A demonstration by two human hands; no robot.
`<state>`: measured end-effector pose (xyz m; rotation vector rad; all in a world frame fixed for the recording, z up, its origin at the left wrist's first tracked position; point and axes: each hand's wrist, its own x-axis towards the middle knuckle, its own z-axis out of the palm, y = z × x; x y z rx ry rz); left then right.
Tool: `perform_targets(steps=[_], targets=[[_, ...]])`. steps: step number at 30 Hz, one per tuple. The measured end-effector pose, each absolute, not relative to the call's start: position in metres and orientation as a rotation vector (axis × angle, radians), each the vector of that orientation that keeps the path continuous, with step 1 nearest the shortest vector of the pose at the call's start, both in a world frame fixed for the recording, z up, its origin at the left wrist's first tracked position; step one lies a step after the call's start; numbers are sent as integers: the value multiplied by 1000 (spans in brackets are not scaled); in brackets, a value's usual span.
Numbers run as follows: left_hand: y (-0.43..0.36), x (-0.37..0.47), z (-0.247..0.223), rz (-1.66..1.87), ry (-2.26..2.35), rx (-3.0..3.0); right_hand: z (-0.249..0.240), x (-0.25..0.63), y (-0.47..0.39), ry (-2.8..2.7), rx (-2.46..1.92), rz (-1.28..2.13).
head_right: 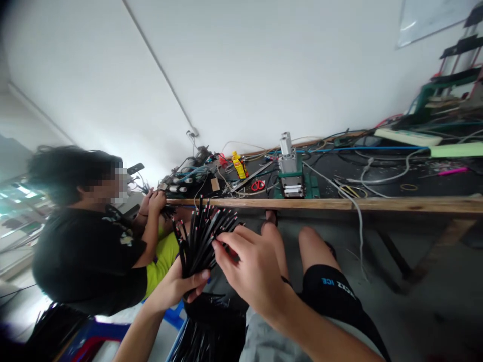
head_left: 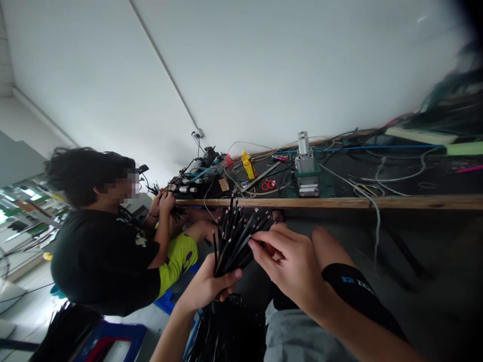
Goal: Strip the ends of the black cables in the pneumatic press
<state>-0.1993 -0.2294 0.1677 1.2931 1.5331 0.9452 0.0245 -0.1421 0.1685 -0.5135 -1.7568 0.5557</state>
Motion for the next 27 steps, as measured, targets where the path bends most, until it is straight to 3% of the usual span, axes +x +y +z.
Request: perform_targets(steps=[8,14,19,27], targets=[[-229,-202,167,925,1573,1322,169,16,-136,-1785,-636,596],[-225,-203,163,920,1593,1343,165,15,-138,-1593,-525,1118],[-227,-201,167,886,1588,1368,165,21,-138,-1366,-500,1256],[-235,-202,158,872,1665,1389,165,40,-130,-1401,-576,991]])
